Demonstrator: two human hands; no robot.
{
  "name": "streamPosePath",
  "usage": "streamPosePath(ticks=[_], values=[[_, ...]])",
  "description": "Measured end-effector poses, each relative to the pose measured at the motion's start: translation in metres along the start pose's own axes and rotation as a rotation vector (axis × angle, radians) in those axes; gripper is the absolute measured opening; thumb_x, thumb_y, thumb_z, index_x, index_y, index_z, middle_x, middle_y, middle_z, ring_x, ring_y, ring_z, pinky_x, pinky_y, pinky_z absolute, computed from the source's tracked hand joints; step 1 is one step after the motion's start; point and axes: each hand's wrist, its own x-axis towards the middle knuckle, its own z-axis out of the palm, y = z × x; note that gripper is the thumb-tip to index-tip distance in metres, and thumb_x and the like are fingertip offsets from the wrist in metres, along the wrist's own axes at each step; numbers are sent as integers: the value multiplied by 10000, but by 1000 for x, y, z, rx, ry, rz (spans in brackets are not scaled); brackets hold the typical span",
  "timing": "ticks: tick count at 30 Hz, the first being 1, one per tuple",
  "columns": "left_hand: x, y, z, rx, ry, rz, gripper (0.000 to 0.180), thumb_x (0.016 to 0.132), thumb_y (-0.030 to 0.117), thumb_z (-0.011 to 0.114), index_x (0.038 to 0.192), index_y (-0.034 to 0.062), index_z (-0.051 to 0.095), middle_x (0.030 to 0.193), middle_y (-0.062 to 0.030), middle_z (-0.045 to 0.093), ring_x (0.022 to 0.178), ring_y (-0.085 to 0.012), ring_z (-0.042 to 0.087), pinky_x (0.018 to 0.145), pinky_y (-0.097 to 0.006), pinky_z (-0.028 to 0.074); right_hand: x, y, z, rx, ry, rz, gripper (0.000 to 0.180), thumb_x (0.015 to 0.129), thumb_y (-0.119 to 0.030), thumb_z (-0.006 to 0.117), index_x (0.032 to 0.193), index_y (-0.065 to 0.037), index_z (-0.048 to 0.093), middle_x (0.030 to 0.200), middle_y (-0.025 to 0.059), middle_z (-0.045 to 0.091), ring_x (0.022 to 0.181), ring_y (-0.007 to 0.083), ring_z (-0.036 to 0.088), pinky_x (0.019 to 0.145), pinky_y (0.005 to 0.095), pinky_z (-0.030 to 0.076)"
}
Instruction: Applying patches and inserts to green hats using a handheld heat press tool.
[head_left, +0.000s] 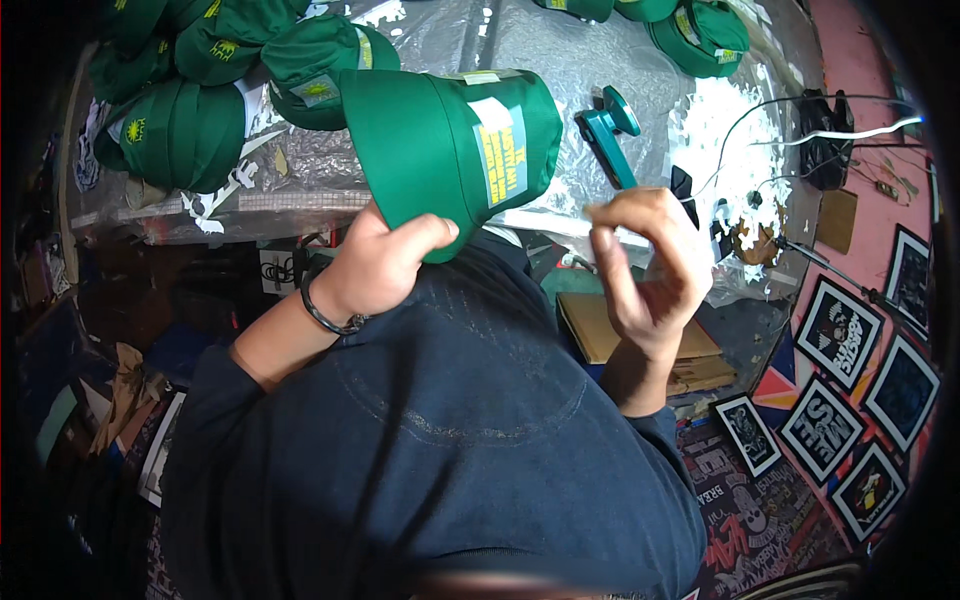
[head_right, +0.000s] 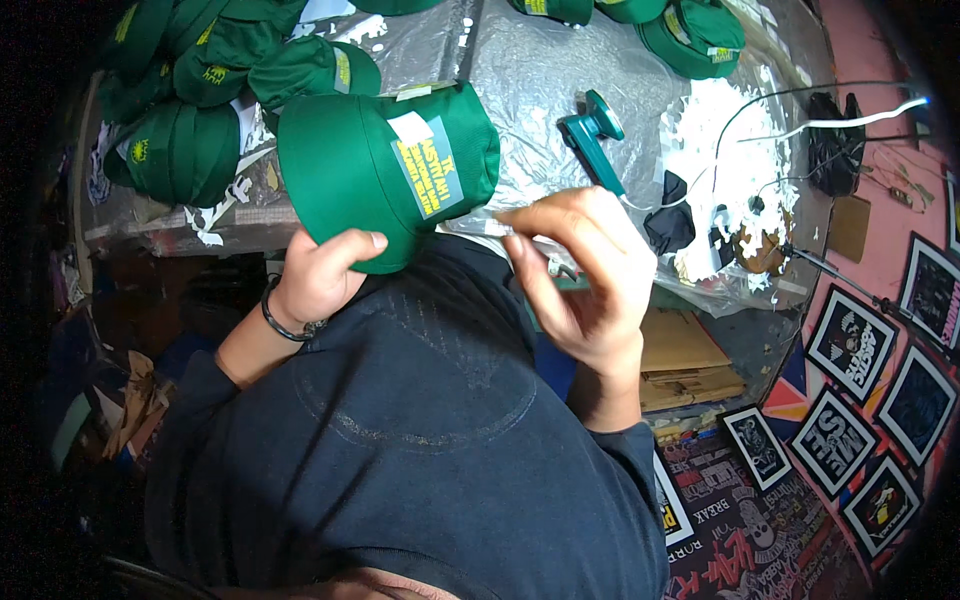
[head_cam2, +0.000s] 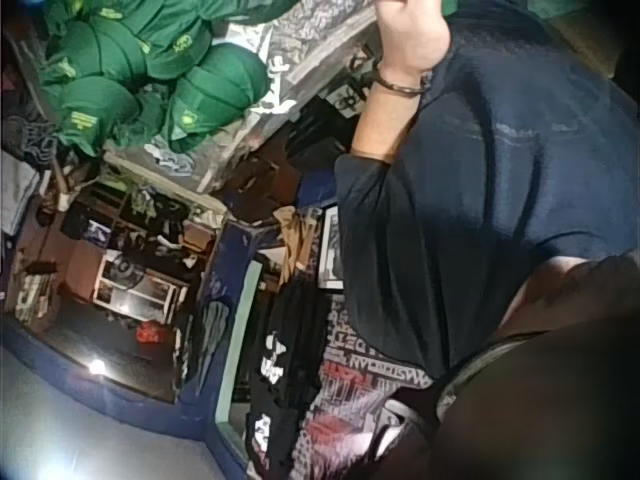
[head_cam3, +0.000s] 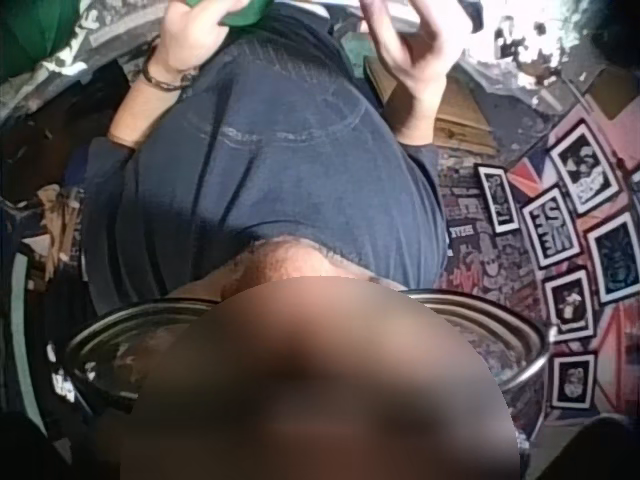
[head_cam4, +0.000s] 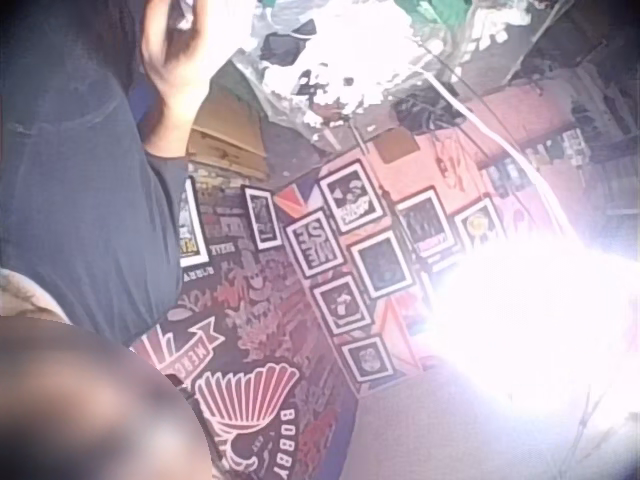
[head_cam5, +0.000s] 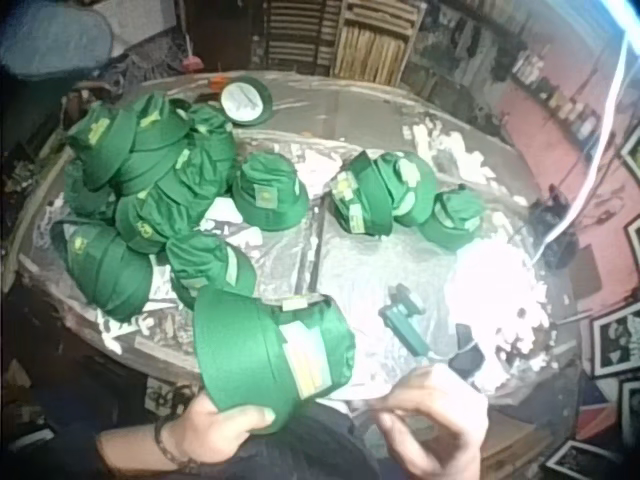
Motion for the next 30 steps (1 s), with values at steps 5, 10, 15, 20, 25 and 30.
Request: streamPosePath(ticks=[5,10,15,20,25,30], values=[[3,-10,41,172,-58,70,304,930,-26,509,1228,-17,574,1130,-21,605,1033,-97,548,909,-280,459,7,12,9,-107,64,-111,498,706,122,767,1182,43,643,954,139,734,879,204,699,815,315,529],[8,-39,59,351,-52,152,200,918,-33,501,1102,-26,578,982,-36,604,897,-112,558,808,-301,471,-4,27,-8,-178,36,-176,596,691,103,815,1232,88,567,962,134,736,863,198,725,819,293,560],[11,-48,74,427,-67,139,86,907,-37,496,963,-16,558,840,-33,559,740,-120,516,681,-320,451,-4,25,-30,-287,-29,-222,554,681,60,844,1179,79,603,950,121,747,832,179,730,810,296,560],[14,-45,85,467,-77,168,114,913,-42,485,987,-19,568,872,-32,568,771,-110,521,701,-306,457,-11,38,-27,-292,30,-297,508,715,59,822,1171,69,599,928,115,749,811,173,733,769,282,553],[16,-65,96,295,30,186,159,914,-43,482,1042,-23,575,920,-33,578,832,-112,535,761,-291,465,-14,47,-26,-25,105,-222,655,700,82,827,1270,87,503,958,157,734,810,180,730,766,304,557],[16,-54,94,389,-13,175,177,910,-37,486,1059,-21,580,940,-36,585,860,-119,548,784,-302,467,-15,48,-33,-221,-32,-270,605,676,54,852,1212,56,572,852,115,743,763,174,719,718,281,543]])
